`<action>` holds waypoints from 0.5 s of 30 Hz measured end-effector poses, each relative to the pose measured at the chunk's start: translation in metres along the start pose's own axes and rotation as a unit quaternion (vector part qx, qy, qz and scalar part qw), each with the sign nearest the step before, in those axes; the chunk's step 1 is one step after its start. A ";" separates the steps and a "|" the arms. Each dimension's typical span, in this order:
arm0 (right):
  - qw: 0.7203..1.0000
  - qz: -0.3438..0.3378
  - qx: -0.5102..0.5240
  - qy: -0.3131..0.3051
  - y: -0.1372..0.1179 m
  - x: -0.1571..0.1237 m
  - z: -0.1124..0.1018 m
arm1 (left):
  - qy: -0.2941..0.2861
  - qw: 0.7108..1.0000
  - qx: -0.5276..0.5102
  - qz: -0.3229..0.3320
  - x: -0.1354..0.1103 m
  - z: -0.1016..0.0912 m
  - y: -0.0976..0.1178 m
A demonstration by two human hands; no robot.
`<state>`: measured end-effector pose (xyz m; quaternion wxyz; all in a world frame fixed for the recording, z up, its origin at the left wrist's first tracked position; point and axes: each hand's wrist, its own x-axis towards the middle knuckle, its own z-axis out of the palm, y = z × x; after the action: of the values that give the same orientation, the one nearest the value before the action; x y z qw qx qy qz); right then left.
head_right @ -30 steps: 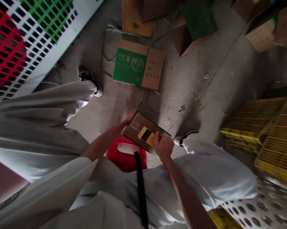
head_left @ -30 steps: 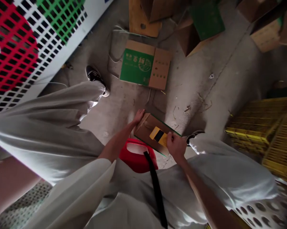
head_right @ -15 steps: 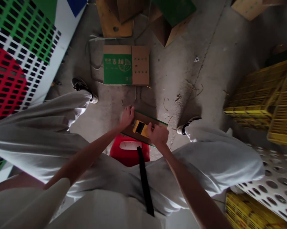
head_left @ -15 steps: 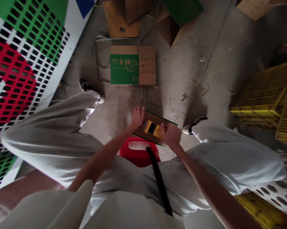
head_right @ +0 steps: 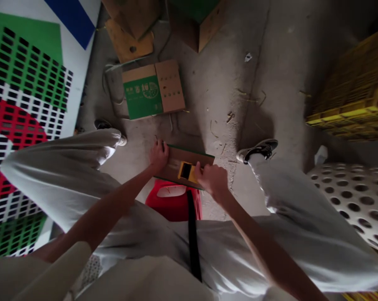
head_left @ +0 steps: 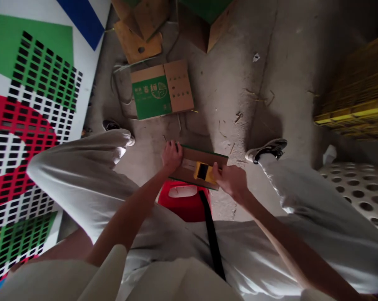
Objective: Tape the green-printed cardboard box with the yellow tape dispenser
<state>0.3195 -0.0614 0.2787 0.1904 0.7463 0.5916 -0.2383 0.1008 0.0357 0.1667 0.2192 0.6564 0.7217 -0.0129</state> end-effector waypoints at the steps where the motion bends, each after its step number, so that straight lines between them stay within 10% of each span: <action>1: 1.000 0.011 -0.004 -0.001 0.013 -0.002 0.003 | -0.001 1.000 -0.001 0.000 -0.001 -0.001 0.000; 8: 0.999 0.014 0.032 0.018 0.042 0.000 0.026 | 0.080 0.990 0.004 0.115 -0.007 0.008 0.008; 15: 0.998 -0.004 0.069 0.002 0.045 0.000 0.025 | 0.032 0.984 -0.052 0.167 -0.030 0.047 0.068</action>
<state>0.3605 -0.0857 0.2587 0.1361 0.7557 0.5772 -0.2780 0.1804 0.0025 0.1528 0.2288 0.7558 0.6080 0.0824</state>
